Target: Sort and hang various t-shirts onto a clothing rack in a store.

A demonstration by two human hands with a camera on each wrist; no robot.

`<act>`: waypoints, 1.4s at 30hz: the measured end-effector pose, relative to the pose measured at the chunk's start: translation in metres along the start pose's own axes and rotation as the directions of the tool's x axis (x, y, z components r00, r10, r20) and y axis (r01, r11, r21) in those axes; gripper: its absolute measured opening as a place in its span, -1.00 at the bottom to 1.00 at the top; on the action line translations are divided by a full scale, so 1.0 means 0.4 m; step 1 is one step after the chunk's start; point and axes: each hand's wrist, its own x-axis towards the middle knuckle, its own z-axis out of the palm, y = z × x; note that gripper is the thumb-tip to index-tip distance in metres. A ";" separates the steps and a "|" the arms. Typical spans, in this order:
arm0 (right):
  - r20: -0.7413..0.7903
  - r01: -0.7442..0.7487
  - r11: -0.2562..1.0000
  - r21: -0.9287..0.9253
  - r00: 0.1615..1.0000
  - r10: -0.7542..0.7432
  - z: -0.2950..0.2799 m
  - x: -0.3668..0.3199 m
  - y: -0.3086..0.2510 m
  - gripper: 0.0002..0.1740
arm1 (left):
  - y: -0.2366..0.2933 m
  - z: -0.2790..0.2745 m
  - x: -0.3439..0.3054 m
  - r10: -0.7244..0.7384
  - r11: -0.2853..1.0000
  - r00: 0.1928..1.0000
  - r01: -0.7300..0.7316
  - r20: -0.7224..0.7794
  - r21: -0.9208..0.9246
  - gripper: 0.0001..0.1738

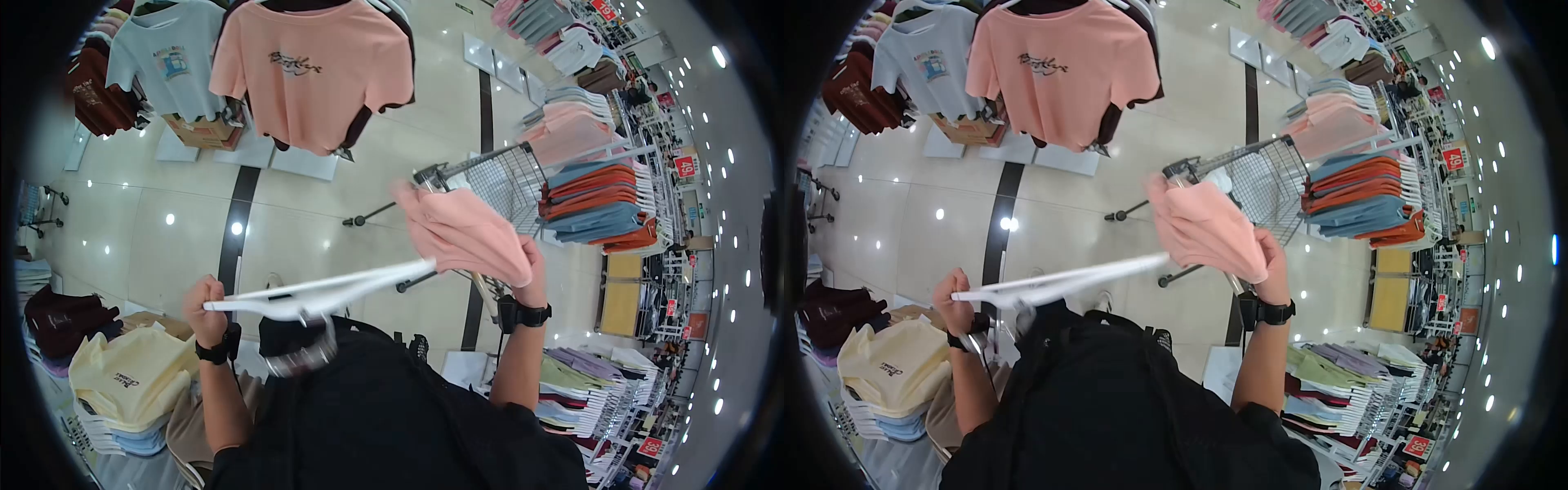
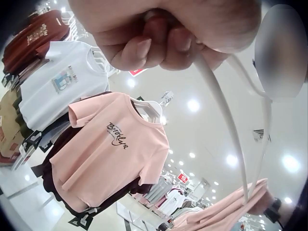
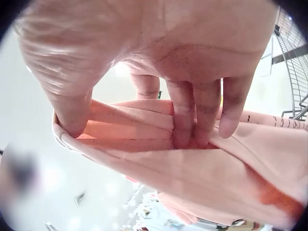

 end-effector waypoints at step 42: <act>-0.363 -0.113 0.926 -0.361 0.932 -0.027 0.685 0.416 -0.264 -0.74 | -0.037 -0.393 0.383 -0.067 0.883 0.662 0.388 0.747 -0.264 -0.56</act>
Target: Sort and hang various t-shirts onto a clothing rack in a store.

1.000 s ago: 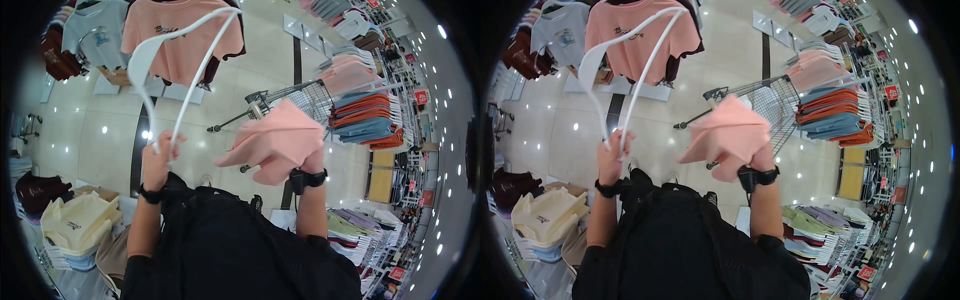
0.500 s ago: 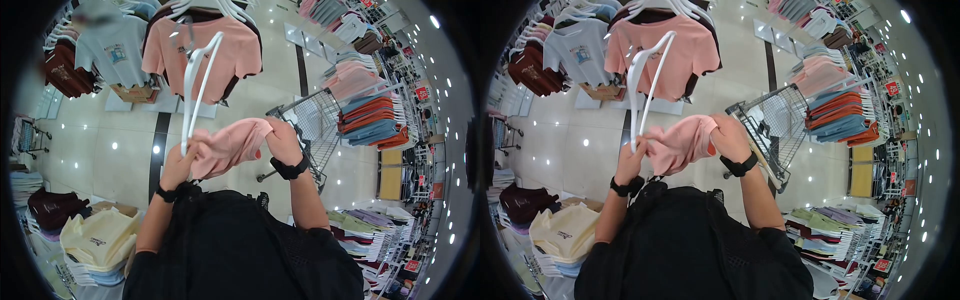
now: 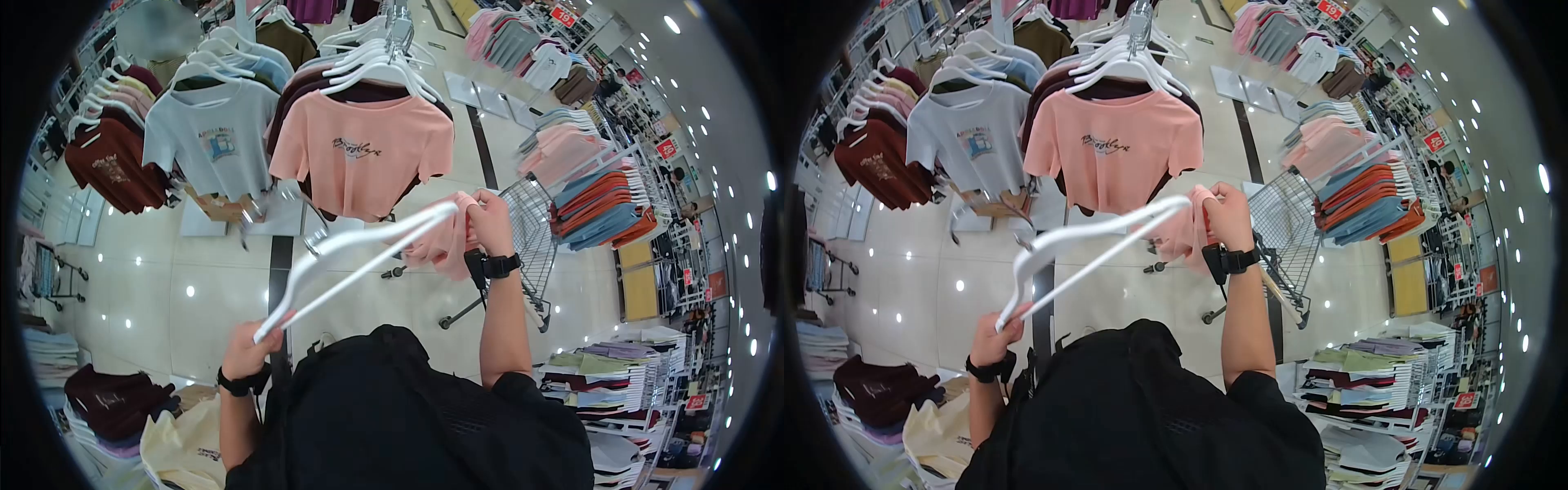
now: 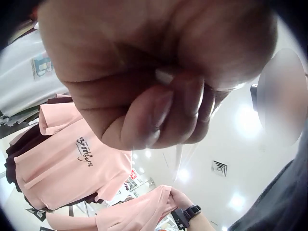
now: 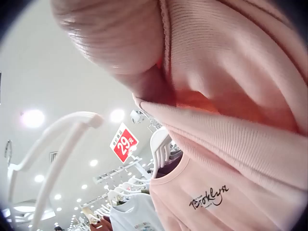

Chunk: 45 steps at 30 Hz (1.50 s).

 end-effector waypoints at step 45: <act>0.446 0.119 0.825 0.552 0.794 -0.413 -0.211 0.227 0.261 -0.71 | -0.088 0.482 1.067 0.067 0.872 0.918 -0.244 0.390 0.424 -0.79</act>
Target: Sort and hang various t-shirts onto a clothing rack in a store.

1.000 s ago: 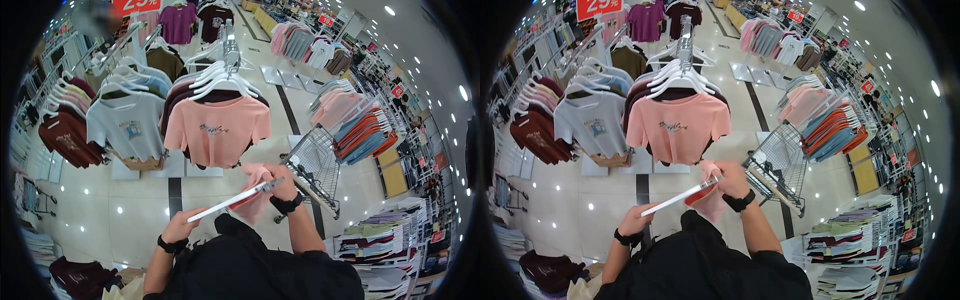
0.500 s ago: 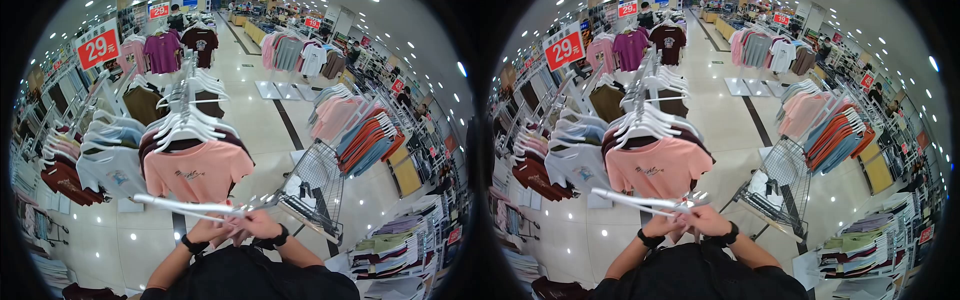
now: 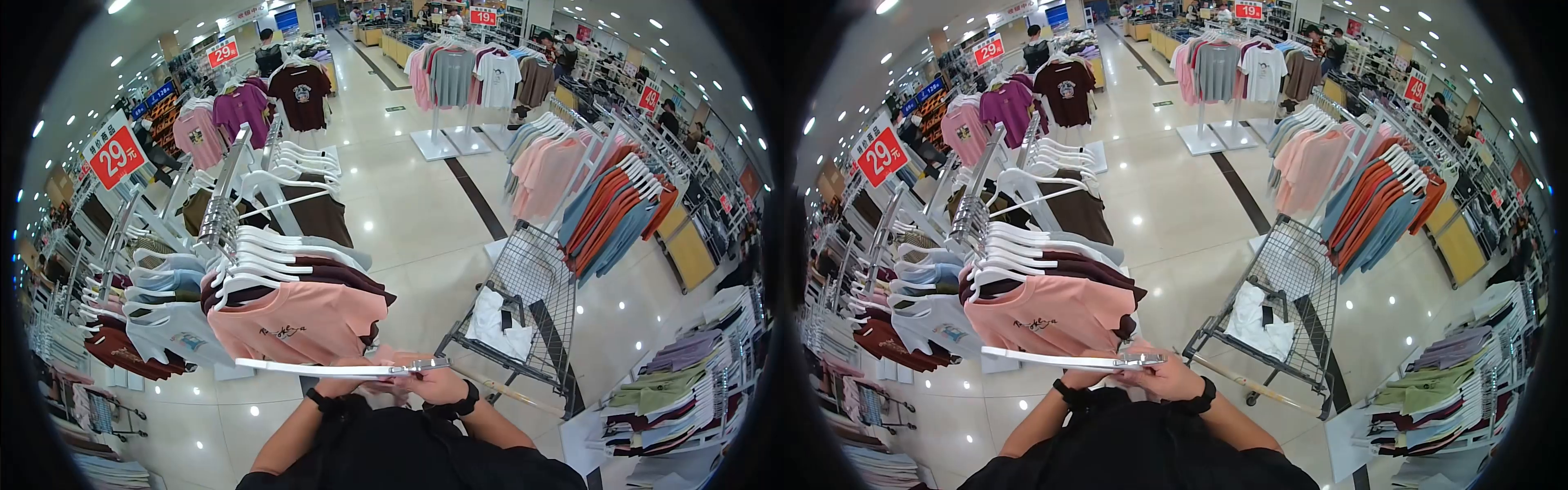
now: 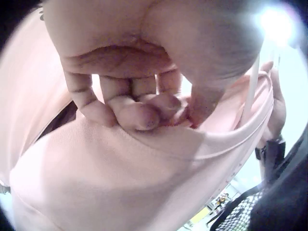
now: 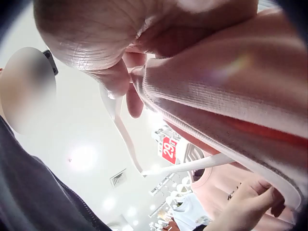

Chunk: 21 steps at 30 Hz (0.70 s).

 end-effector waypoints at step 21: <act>-0.443 -0.157 0.851 -0.502 0.891 -0.097 -0.196 -0.059 0.083 -0.75 | 0.139 -0.288 -0.034 -0.364 0.846 0.821 0.094 -0.440 -0.524 -0.84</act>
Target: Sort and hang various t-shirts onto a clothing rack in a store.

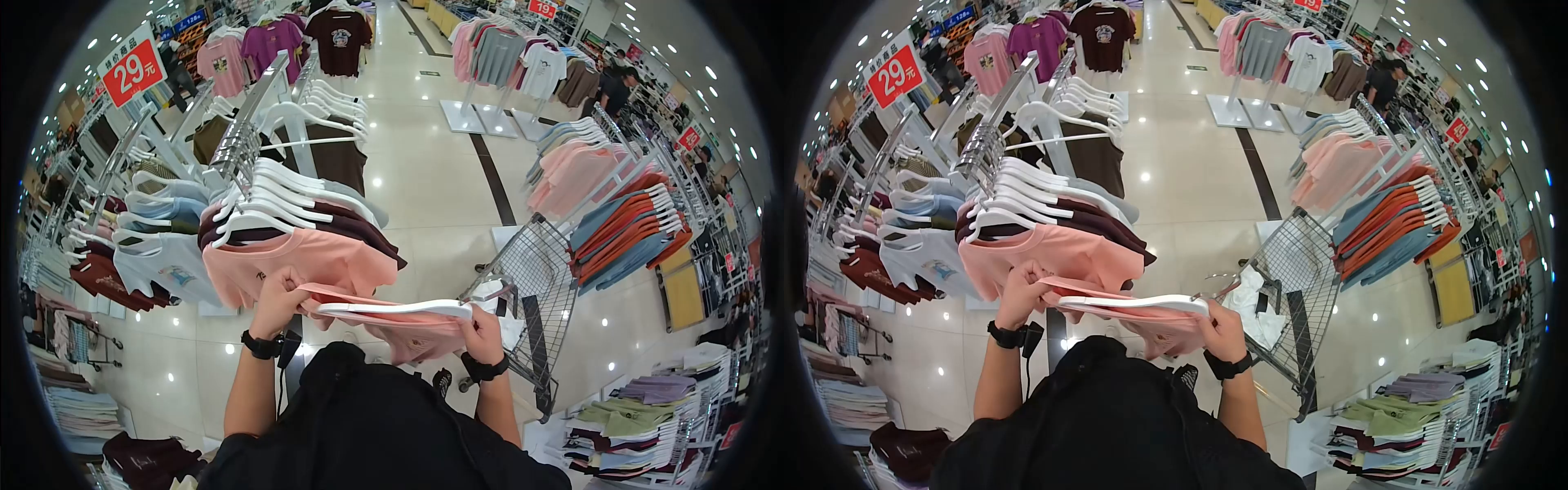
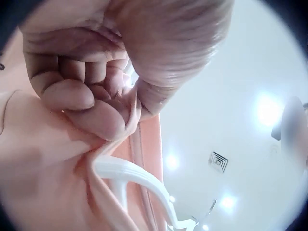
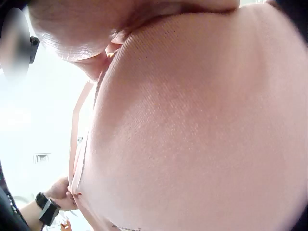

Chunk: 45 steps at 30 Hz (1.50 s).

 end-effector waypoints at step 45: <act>0.087 0.171 0.982 -0.083 0.983 -0.163 0.674 0.100 -0.482 -0.80 | 0.070 -0.741 -0.166 0.486 0.639 0.823 -0.564 0.293 0.524 -0.81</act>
